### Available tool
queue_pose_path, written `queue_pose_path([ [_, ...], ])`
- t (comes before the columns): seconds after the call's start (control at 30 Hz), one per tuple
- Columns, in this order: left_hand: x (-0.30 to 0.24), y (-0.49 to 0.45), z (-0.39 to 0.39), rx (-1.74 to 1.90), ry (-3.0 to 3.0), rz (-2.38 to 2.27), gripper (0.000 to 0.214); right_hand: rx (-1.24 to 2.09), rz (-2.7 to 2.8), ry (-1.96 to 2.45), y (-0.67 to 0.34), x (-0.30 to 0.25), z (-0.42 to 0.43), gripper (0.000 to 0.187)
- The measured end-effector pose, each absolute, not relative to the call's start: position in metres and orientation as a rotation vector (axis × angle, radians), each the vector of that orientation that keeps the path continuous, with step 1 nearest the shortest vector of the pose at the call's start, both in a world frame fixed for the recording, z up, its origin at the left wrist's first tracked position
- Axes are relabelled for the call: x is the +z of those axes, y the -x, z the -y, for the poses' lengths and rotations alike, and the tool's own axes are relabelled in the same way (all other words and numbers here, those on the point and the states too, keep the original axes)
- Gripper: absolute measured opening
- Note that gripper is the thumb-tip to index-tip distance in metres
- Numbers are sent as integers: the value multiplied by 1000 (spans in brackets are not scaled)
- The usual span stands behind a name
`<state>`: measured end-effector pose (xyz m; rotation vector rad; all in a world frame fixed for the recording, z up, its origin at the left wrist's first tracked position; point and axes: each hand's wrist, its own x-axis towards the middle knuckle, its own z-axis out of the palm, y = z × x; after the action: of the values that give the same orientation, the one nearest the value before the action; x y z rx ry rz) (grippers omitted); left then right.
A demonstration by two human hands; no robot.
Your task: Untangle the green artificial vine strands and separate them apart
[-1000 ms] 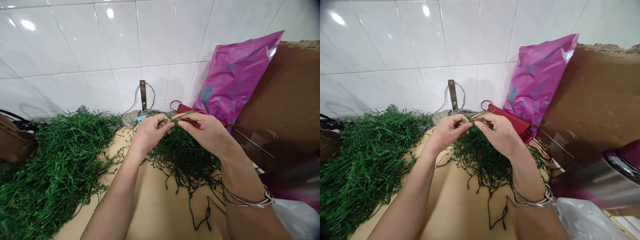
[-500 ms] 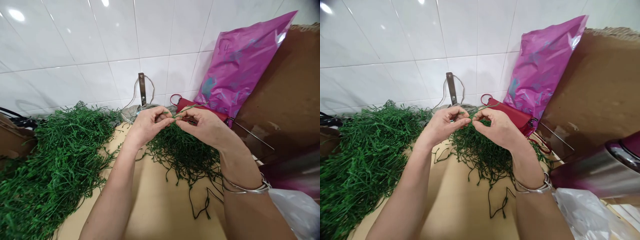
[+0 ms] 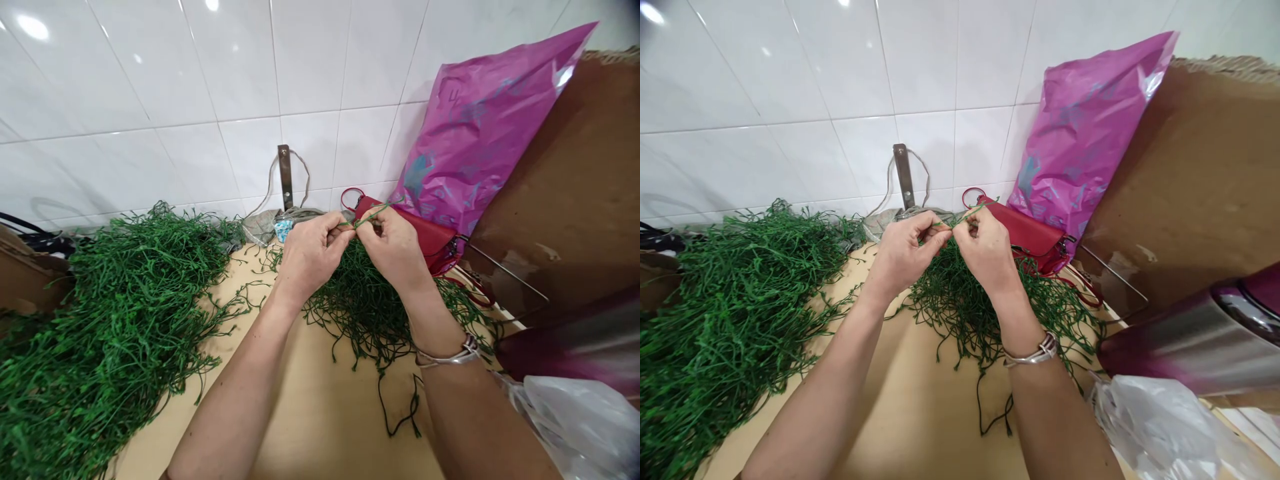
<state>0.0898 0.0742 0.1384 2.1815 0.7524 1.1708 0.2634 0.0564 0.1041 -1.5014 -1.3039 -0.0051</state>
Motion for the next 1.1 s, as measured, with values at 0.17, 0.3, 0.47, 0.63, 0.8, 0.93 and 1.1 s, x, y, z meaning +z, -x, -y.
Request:
queue_pose_path([
  [0.17, 164, -70, -68, 1280, -1778, -652, 10, 5, 986, 1533, -311, 103, -54, 8],
  [0.3, 158, -73, -76, 1199, -1627, -641, 12, 138, 1149, 1310, -287, 122, -43, 5],
  [0.47, 144, -81, -87, 1233, -1522, -731, 14, 505, 1172, 1071, -252, 133, -36, 7],
  [0.63, 143, -75, -90, 1189, -1632, -917, 9, 689, 1079, 1037, -254, 133, -33, 16],
  [0.8, 144, -58, -98, 1571, -1977, -1364, 9, 622, 997, 1058, -256, 131, -34, 18],
  [0.93, 149, -60, -90, 1406, -1936, -1011, 17, 501, 1169, 1168, -251, 129, -33, 13],
  [1.1, 145, -79, -78, 1053, -2160, -736, 29, 448, 1408, 1216, -240, 135, -24, 11],
])
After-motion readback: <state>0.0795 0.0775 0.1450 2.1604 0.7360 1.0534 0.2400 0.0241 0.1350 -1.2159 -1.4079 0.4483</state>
